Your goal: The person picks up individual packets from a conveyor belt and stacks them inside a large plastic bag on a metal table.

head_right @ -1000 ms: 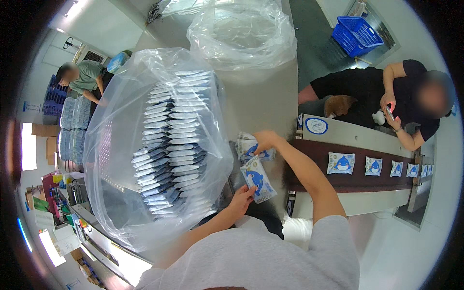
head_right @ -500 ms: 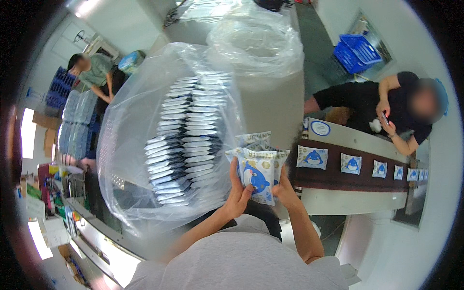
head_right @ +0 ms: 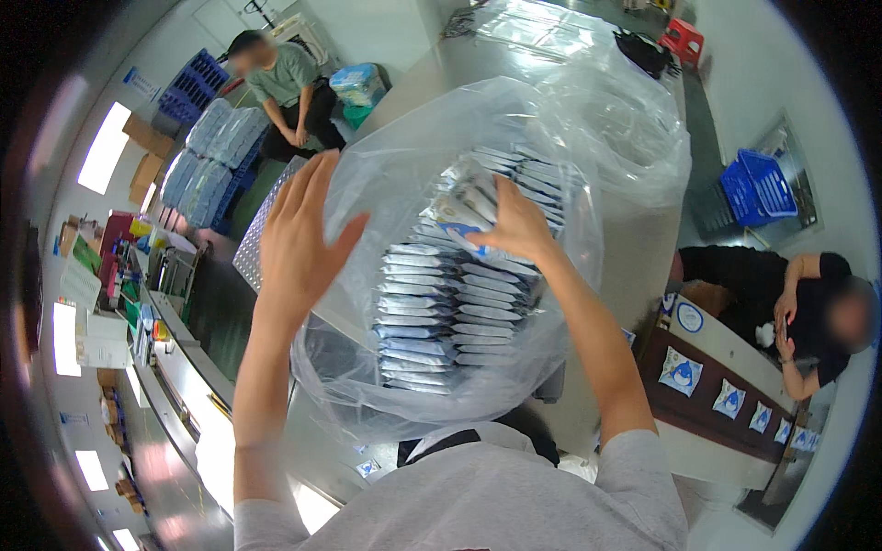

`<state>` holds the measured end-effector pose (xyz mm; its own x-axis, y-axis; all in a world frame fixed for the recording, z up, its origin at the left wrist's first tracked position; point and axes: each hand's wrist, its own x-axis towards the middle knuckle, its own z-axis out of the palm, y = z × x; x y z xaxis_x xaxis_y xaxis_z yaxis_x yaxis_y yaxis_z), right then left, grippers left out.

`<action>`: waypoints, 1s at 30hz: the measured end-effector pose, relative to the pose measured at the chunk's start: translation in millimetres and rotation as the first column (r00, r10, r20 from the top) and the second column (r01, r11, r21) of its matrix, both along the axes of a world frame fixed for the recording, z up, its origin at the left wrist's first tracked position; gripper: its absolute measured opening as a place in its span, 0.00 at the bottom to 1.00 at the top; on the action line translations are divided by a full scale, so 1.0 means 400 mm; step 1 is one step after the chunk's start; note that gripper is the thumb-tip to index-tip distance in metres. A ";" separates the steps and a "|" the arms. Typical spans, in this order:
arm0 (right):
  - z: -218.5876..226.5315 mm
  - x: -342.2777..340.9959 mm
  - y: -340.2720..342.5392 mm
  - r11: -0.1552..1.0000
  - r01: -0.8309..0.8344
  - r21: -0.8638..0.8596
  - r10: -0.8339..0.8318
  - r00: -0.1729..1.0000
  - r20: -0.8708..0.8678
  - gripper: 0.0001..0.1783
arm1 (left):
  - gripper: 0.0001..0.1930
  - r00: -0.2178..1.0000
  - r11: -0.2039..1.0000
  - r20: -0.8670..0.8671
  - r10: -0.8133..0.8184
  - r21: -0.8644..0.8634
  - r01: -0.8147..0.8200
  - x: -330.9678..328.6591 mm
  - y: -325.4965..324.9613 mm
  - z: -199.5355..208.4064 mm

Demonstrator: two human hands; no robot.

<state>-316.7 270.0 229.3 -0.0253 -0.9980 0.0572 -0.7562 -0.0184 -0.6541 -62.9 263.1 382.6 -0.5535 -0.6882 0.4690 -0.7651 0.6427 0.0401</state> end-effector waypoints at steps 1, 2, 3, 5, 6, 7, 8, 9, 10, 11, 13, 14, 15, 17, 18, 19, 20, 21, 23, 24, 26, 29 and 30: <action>0.004 0.047 -0.055 0.996 -0.061 0.063 0.071 0.982 -0.177 0.56 | 0.36 0.996 0.996 0.050 0.079 -0.048 -0.076 0.031 -0.070 -0.054; -0.002 0.091 -0.099 0.986 -0.102 0.132 0.142 0.927 -0.347 0.57 | 0.34 0.971 0.980 0.148 0.187 0.043 -0.195 0.053 -0.124 -0.101; -0.042 0.128 -0.125 0.982 -0.154 0.107 0.186 0.877 -0.444 0.57 | 0.32 0.933 0.945 0.245 0.263 0.131 -0.300 0.060 -0.178 -0.141; -0.198 0.207 -0.164 0.959 -0.276 0.069 0.258 0.739 -0.622 0.57 | 0.29 0.985 0.794 0.096 0.141 0.583 -0.171 0.117 -0.287 -0.239; -0.205 0.229 -0.165 0.946 -0.304 0.111 0.309 0.749 -0.586 0.55 | 0.27 0.995 0.650 -0.004 0.099 0.757 -0.062 0.124 -0.316 -0.244; -0.206 0.228 -0.168 0.953 -0.252 0.167 0.302 0.777 -0.553 0.56 | 0.25 0.994 0.687 -0.058 0.095 0.726 -0.023 0.128 -0.326 -0.258; -0.183 0.222 -0.166 0.956 -0.184 0.229 0.280 0.807 -0.521 0.57 | 0.22 0.991 0.718 -0.114 0.073 0.696 0.028 0.106 -0.312 -0.249; -0.193 0.220 -0.160 0.962 -0.167 0.216 0.260 0.801 -0.540 0.57 | 0.20 0.986 0.744 -0.160 0.055 0.665 0.066 0.097 -0.296 -0.241; -0.208 0.215 -0.154 0.968 -0.148 0.203 0.238 0.795 -0.558 0.57 | 0.18 0.892 0.597 -0.445 0.076 0.737 0.317 0.106 -0.305 -0.256; -0.218 0.220 -0.143 0.972 -0.144 0.188 0.228 0.785 -0.576 0.58 | 0.17 0.720 0.442 -0.674 0.167 0.704 0.556 0.135 -0.308 -0.279; -0.230 0.245 -0.137 0.973 -0.164 0.165 0.230 0.787 -0.573 0.57 | 0.15 -0.014 0.360 -0.793 0.609 0.261 0.896 0.144 -0.302 -0.369; -0.222 0.249 -0.140 0.978 -0.154 0.143 0.209 0.789 -0.578 0.56 | 0.15 -0.200 0.487 -0.737 0.645 0.196 0.851 0.112 -0.308 -0.420; -0.208 0.263 -0.141 0.971 -0.154 0.185 0.232 0.805 -0.547 0.55 | 0.15 -0.217 0.574 -0.729 0.650 0.282 0.769 0.094 -0.301 -0.474; -0.223 0.240 -0.126 0.968 -0.095 0.233 0.216 0.788 -0.576 0.55 | 0.15 -0.100 0.582 -0.734 0.672 0.440 0.684 -0.013 -0.277 -0.565; -0.216 0.242 -0.128 0.966 -0.080 0.246 0.214 0.783 -0.584 0.55 | 0.15 -0.056 0.590 -0.749 0.660 0.471 0.656 -0.030 -0.272 -0.578; -0.212 0.256 -0.122 0.966 -0.072 0.249 0.213 0.769 -0.603 0.56 | 0.15 -0.009 0.587 -0.749 0.663 0.512 0.627 -0.037 -0.264 -0.587; -0.214 0.265 -0.121 0.970 -0.071 0.232 0.199 0.782 -0.590 0.56 | 0.15 0.019 0.585 -0.751 0.660 0.530 0.614 -0.037 -0.264 -0.593; -0.228 0.275 -0.123 0.973 -0.077 0.218 0.192 0.798 -0.572 0.56 | 0.15 0.046 0.582 -0.746 0.664 0.555 0.595 -0.028 -0.259 -0.603; -0.228 0.251 -0.117 0.982 -0.048 0.183 0.143 0.821 -0.553 0.55 | 0.15 0.099 0.568 -0.748 0.656 0.576 0.588 -0.050 -0.249 -0.603; -0.222 0.235 -0.105 0.991 -0.063 0.118 0.118 0.823 -0.556 0.54 | 0.15 0.121 0.558 -0.748 0.653 0.583 0.590 -0.059 -0.235 -0.608; -0.228 0.196 -0.053 0.998 -0.066 -0.008 0.050 0.829 -0.557 0.51 | 0.16 0.167 0.535 -0.744 0.647 0.600 0.595 -0.074 -0.195 -0.623; -0.196 0.196 0.073 0.968 -0.054 -0.243 -0.047 0.920 -0.389 0.38 | 0.16 0.216 0.521 -0.710 0.670 0.657 0.544 0.032 -0.097 -0.655; -0.170 0.175 0.133 0.950 -0.024 -0.312 -0.083 0.942 -0.325 0.33 | 0.16 0.237 0.507 -0.691 0.683 0.682 0.527 0.062 -0.061 -0.669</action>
<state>-246.7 323.2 161.3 0.0190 -0.9287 0.3704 -0.9308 -0.1518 -0.3327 -38.1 238.7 114.9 -0.1110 -0.9736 -0.1994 0.1906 -0.2177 0.9572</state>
